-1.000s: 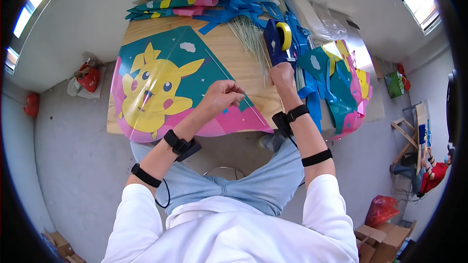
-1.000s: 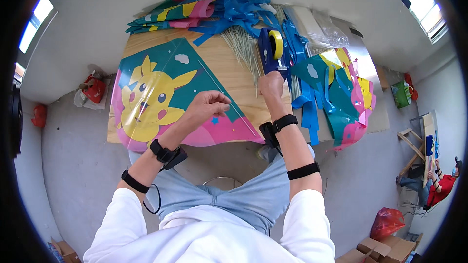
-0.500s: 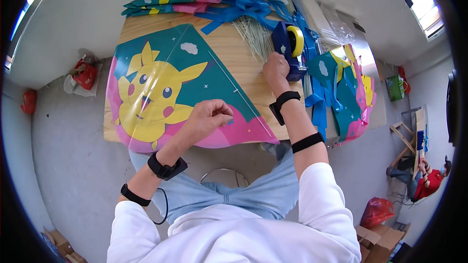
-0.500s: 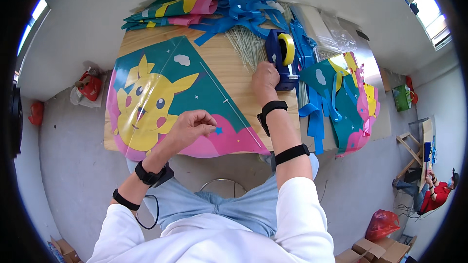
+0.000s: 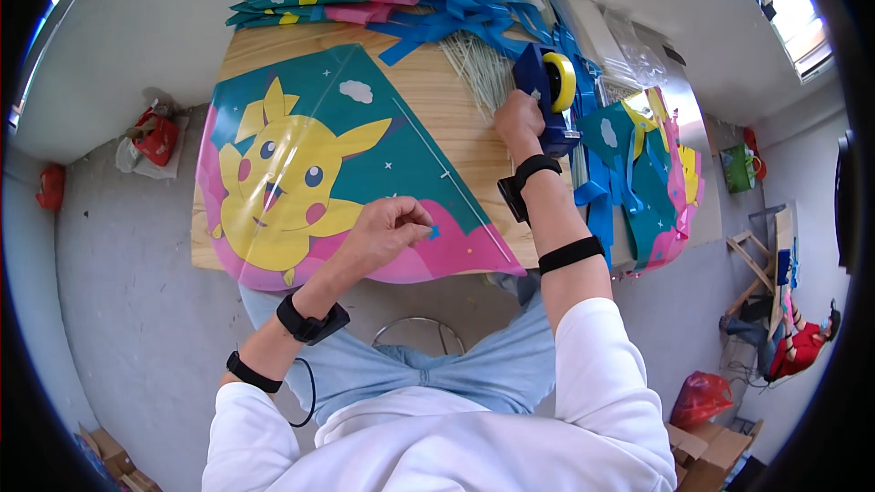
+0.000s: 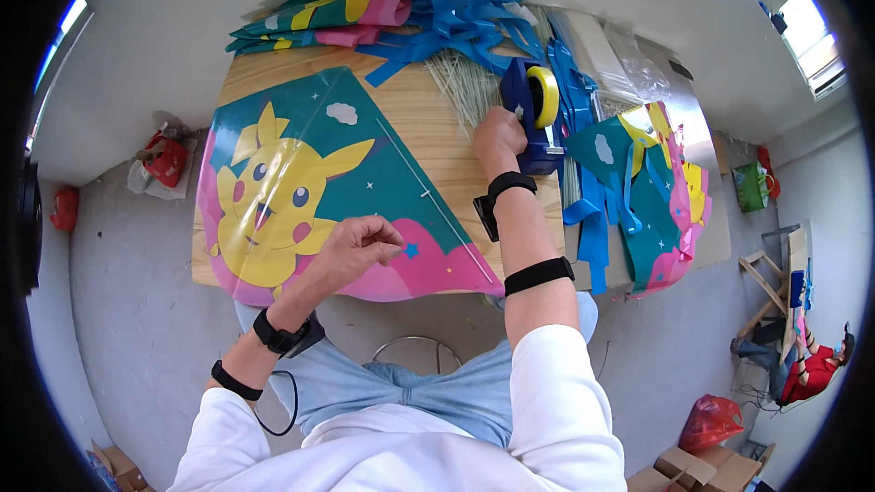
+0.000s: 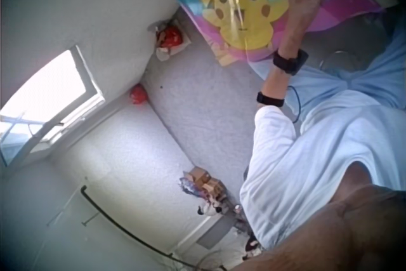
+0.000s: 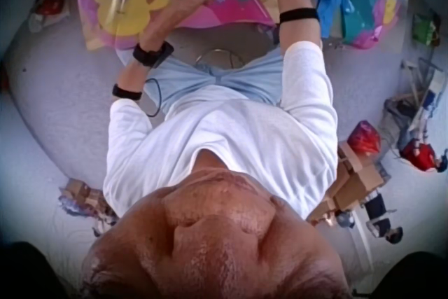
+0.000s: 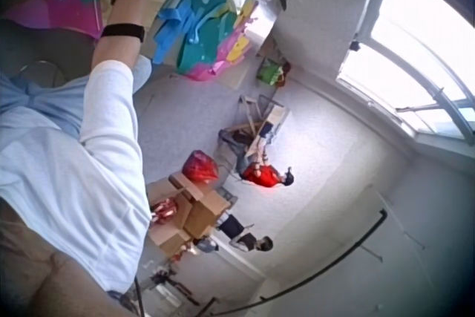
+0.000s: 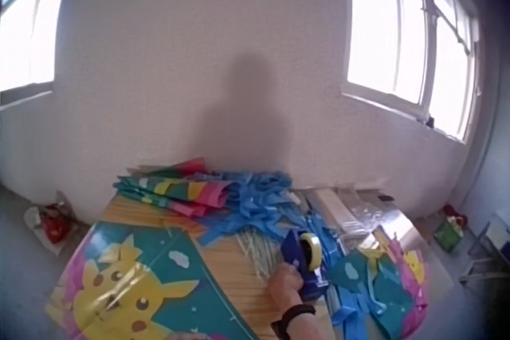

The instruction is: The person inserts thin wooden sticks into the sleeves of a Pikachu-themed kite to form its frame. They align the sticks along the kite's edges and press them into place, occasionally adjusting the kite's position on the table.

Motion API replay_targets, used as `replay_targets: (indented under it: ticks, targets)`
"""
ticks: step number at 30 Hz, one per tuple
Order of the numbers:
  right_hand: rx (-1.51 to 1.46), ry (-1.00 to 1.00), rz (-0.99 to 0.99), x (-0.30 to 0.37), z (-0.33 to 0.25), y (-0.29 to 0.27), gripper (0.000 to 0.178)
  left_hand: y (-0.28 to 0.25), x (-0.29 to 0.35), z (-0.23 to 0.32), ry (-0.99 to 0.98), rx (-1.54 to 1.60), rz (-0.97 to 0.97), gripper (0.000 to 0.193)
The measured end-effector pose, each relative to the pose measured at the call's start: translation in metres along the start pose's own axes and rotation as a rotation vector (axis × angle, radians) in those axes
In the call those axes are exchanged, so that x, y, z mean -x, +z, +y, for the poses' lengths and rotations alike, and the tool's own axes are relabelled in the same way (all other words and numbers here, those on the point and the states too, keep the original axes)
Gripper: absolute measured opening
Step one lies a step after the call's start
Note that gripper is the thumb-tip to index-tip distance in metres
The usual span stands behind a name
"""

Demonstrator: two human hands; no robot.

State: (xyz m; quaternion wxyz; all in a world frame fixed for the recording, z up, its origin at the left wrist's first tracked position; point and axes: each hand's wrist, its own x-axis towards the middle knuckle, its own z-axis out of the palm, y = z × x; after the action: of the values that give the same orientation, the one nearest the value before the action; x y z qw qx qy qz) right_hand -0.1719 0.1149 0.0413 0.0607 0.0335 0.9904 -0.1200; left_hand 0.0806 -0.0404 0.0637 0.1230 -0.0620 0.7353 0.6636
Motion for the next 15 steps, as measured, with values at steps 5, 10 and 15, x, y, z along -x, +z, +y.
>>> replay_targets:
  ticks: [5,10,15]
  targets:
    - [-0.033,0.005,-0.03,0.002,0.001,-0.003,0.028,-0.004,0.002,-0.002,-0.011,0.014,0.022,0.008]
    - [-0.109,-0.075,0.01,0.017,0.018,-0.012,0.027,-0.002,0.002,0.003,-0.001,-0.022,0.02,0.009]
    - [-0.564,-0.229,-0.323,0.066,0.094,-0.037,0.018,-0.006,-0.005,0.011,0.006,0.078,0.03,0.013]
